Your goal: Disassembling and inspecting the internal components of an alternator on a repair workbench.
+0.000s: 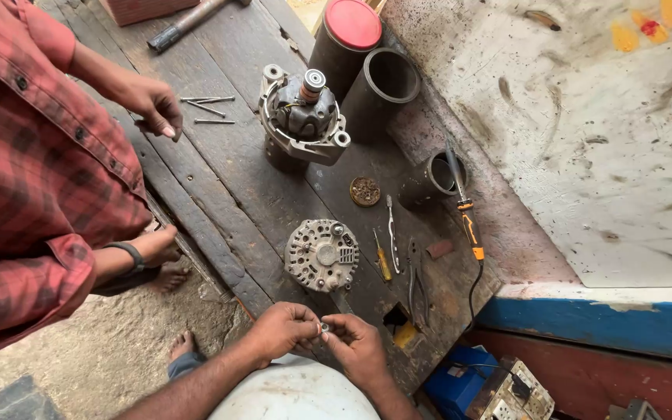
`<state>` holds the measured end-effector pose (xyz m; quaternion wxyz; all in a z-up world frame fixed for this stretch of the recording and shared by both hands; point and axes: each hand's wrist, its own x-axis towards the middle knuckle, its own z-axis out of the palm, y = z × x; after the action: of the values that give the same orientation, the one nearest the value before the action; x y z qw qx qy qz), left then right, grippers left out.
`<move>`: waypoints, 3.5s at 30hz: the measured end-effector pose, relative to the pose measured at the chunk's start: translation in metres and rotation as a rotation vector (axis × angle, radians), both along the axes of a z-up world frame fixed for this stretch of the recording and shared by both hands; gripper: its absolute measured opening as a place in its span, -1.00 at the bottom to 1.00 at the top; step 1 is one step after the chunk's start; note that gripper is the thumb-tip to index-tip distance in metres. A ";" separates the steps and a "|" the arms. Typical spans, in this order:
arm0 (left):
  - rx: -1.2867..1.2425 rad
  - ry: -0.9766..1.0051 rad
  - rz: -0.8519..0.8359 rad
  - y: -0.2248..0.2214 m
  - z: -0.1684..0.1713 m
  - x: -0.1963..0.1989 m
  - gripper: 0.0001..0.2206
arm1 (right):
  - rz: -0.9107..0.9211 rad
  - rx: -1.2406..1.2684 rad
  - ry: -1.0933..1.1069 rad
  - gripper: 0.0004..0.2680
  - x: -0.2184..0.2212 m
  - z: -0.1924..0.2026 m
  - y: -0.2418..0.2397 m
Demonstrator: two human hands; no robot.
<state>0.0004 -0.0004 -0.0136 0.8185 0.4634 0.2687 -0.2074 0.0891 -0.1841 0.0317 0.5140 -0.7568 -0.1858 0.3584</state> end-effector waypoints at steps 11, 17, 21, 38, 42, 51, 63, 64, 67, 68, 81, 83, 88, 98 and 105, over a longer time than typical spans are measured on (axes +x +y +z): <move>0.138 0.108 0.168 0.029 -0.066 -0.054 -0.74 | -0.024 -0.017 -0.694 -0.80 0.031 0.012 0.033; 0.305 0.241 0.195 0.035 -0.114 -0.113 -0.77 | 0.044 -0.122 -0.754 -0.84 0.036 0.014 0.062; 0.280 0.261 0.252 0.032 -0.140 -0.132 -0.75 | 0.041 -0.158 -0.740 -0.84 0.039 0.002 0.061; 0.215 0.322 0.216 0.037 -0.116 -0.111 -0.78 | 0.095 -0.258 -0.674 -0.84 0.041 0.002 0.064; 0.221 0.333 0.206 0.037 -0.117 -0.112 -0.77 | 0.091 -0.257 -0.668 -0.85 0.042 0.000 0.064; 0.222 0.346 0.208 0.038 -0.120 -0.111 -0.77 | 0.090 -0.266 -0.659 -0.85 0.042 0.001 0.065; 0.244 0.368 0.139 0.041 -0.115 -0.113 -0.74 | 0.080 -0.234 -0.651 -0.85 0.042 0.001 0.063; 0.250 0.372 0.136 0.041 -0.116 -0.113 -0.74 | 0.079 -0.235 -0.647 -0.85 0.042 0.000 0.063; 0.270 0.385 0.127 0.040 -0.110 -0.114 -0.75 | 0.084 -0.247 -0.648 -0.84 0.042 0.000 0.063; 0.286 0.392 0.121 0.041 -0.107 -0.114 -0.75 | 0.089 -0.255 -0.656 -0.84 0.042 0.000 0.063; 0.356 0.394 0.107 0.045 -0.103 -0.112 -0.76 | 0.101 -0.257 -0.660 -0.78 0.041 0.004 0.063; 0.372 0.353 0.132 0.045 -0.105 -0.112 -0.75 | 0.103 -0.241 -0.642 -0.69 0.040 0.011 0.065; 0.398 0.351 0.138 0.049 -0.093 -0.108 -0.77 | -0.070 -0.242 -0.629 -0.65 0.059 0.017 0.034; 0.304 0.288 0.242 0.044 -0.116 -0.108 -0.80 | -0.430 -0.449 -0.248 -0.82 0.098 -0.058 -0.046; 0.567 0.129 0.123 0.036 -0.130 -0.111 -0.79 | -0.187 -0.273 -0.415 -0.83 0.085 -0.100 -0.022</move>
<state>-0.1109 0.0351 -0.1440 0.6488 0.6423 0.3948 -0.1032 0.1745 -0.2059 -0.0684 0.3892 -0.8903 -0.1663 0.1682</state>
